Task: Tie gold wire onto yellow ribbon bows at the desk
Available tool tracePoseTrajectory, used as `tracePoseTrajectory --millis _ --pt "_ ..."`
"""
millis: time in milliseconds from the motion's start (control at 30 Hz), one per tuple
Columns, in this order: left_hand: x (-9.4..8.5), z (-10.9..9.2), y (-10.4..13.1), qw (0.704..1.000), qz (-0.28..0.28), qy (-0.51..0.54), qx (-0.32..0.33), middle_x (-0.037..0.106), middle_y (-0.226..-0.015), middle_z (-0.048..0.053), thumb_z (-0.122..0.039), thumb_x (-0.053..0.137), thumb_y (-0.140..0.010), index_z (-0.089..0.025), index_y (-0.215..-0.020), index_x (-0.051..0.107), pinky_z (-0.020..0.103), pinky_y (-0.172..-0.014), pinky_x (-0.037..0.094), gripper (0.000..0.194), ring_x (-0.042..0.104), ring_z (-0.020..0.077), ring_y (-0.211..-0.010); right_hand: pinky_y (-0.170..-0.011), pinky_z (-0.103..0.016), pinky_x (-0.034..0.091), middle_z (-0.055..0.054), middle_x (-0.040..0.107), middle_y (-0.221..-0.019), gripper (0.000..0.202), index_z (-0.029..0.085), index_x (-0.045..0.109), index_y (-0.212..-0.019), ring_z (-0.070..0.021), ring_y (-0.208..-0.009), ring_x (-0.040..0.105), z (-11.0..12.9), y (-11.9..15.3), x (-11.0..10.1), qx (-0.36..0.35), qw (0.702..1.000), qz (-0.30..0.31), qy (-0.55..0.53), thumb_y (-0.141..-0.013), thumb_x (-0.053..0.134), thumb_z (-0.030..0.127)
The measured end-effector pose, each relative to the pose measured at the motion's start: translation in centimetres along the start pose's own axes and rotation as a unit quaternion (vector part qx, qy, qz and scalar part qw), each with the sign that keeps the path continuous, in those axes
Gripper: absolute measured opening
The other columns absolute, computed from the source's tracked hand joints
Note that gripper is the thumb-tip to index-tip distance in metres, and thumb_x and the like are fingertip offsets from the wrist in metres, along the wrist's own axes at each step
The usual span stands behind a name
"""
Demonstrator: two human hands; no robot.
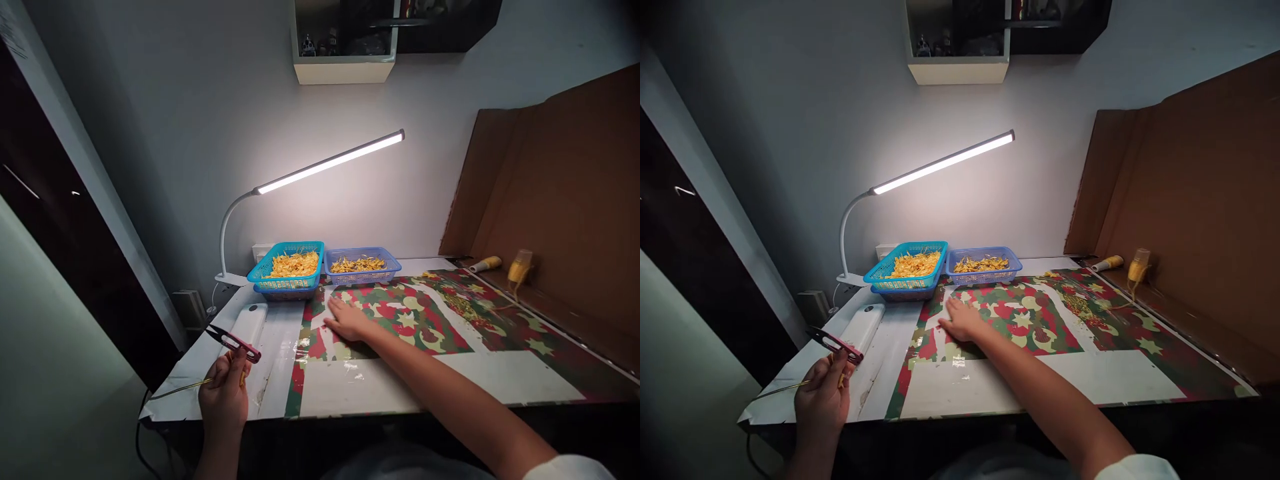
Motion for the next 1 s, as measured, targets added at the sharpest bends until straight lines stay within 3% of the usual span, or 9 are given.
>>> tracePoseTrajectory --millis 67,133,233,300,433,500,567,767,1000 --pt "0.0 0.0 0.0 1.0 0.002 -0.005 0.004 0.031 -0.05 -0.007 -0.034 0.087 -0.045 -0.015 -0.046 0.022 0.016 -0.049 0.039 0.068 0.04 0.0059 -0.054 -0.113 -0.051 0.01 -0.011 0.019 -0.153 0.068 0.012 0.027 -0.145 -0.0252 -0.142 0.016 -4.9 2.7 -1.5 0.113 0.994 -0.011 0.011 -0.09 0.029 0.053" --pt "0.0 0.0 0.0 1.0 0.005 -0.018 0.015 0.032 -0.05 -0.007 -0.034 0.086 -0.047 -0.015 -0.046 0.022 0.017 -0.05 0.04 0.067 0.041 0.0062 -0.054 -0.111 -0.056 0.011 -0.016 0.019 -0.152 0.069 0.007 0.027 -0.144 -0.0283 -0.142 0.015 -9.8 6.1 -3.5 0.288 0.956 -0.045 0.034 -0.091 0.027 0.052" --pt "0.3 -0.3 0.0 0.999 0.014 -0.033 0.03 0.036 -0.051 -0.006 -0.034 0.085 -0.05 -0.014 -0.045 0.021 0.018 -0.049 0.04 0.067 0.041 0.0056 -0.053 -0.11 -0.056 0.011 -0.02 0.015 -0.152 0.073 0.0 0.026 -0.143 -0.0321 -0.142 0.009 -12.8 9.7 -5.8 0.42 0.902 -0.069 0.063 -0.091 0.03 0.051" --pt "0.5 -0.5 0.1 0.999 0.018 -0.035 0.032 0.035 -0.05 -0.006 -0.033 0.085 -0.048 -0.015 -0.045 0.02 0.018 -0.048 0.039 0.068 0.041 0.0055 -0.051 -0.112 -0.052 0.011 -0.019 0.014 -0.153 0.071 0.001 0.025 -0.144 -0.0306 -0.142 0.009 -11.0 9.1 -6.3 0.36 0.926 -0.092 0.062 -0.091 0.032 0.049" --pt "0.5 -0.8 0.1 0.999 0.004 -0.034 0.029 0.034 -0.048 -0.006 -0.031 0.087 -0.044 -0.015 -0.044 0.02 0.017 -0.047 0.039 0.069 0.045 0.0068 -0.054 -0.113 -0.045 0.014 -0.013 0.014 -0.154 0.075 0.008 0.022 -0.146 -0.027 -0.142 0.011 -1.9 3.4 -3.0 0.079 0.996 -0.045 -0.003 -0.089 0.035 0.053" --pt "0.4 -0.7 0.0 0.999 0.001 -0.033 0.028 0.038 -0.048 -0.006 -0.03 0.087 -0.043 -0.014 -0.044 0.02 0.017 -0.047 0.039 0.069 0.045 0.0067 -0.054 -0.114 -0.046 0.012 -0.011 0.016 -0.154 0.073 0.011 0.027 -0.145 -0.0255 -0.143 0.011 2.1 0.5 -0.9 -0.03 0.999 -0.024 -0.013 -0.088 0.038 0.054" --pt "0.2 -0.5 -0.1 0.999 0.003 -0.033 0.027 0.038 -0.048 -0.006 -0.028 0.087 -0.043 -0.014 -0.044 0.02 0.017 -0.048 0.041 0.068 0.044 0.0062 -0.053 -0.114 -0.047 0.012 -0.011 0.02 -0.153 0.071 0.012 0.028 -0.145 -0.0246 -0.142 0.012 3.7 -1.7 0.4 -0.057 0.998 -0.02 -0.023 -0.088 0.035 0.054" --pt "0.0 -0.1 -0.3 0.999 0.012 -0.047 0.006 0.04 -0.048 -0.006 -0.031 0.087 -0.044 -0.014 -0.043 0.025 0.017 -0.051 0.042 0.064 0.046 0.0061 -0.053 -0.114 -0.047 0.01 -0.011 0.016 -0.154 0.073 0.01 0.024 -0.146 -0.0241 -0.142 0.013 -0.7 -2.8 -0.2 0.038 0.999 -0.026 -0.016 -0.089 0.029 0.056" --pt "0.8 -1.2 0.3 0.999 -0.009 -0.045 0.017 0.033 -0.046 -0.007 -0.034 0.087 -0.038 -0.015 -0.043 0.022 0.018 -0.05 0.043 0.068 0.045 0.0071 -0.054 -0.114 -0.046 0.004 -0.008 0.009 -0.155 0.076 0.01 0.017 -0.148 -0.022 -0.143 0.007 -9.5 4.3 -2.8 0.151 0.988 -0.01 0.019 -0.089 0.024 0.058"
Point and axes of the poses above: each hand's wrist, its own y-axis away from the middle knuckle, its own x-axis out of the palm, z = x × y, the point moved 6 cm from there along -y, towards the middle knuckle
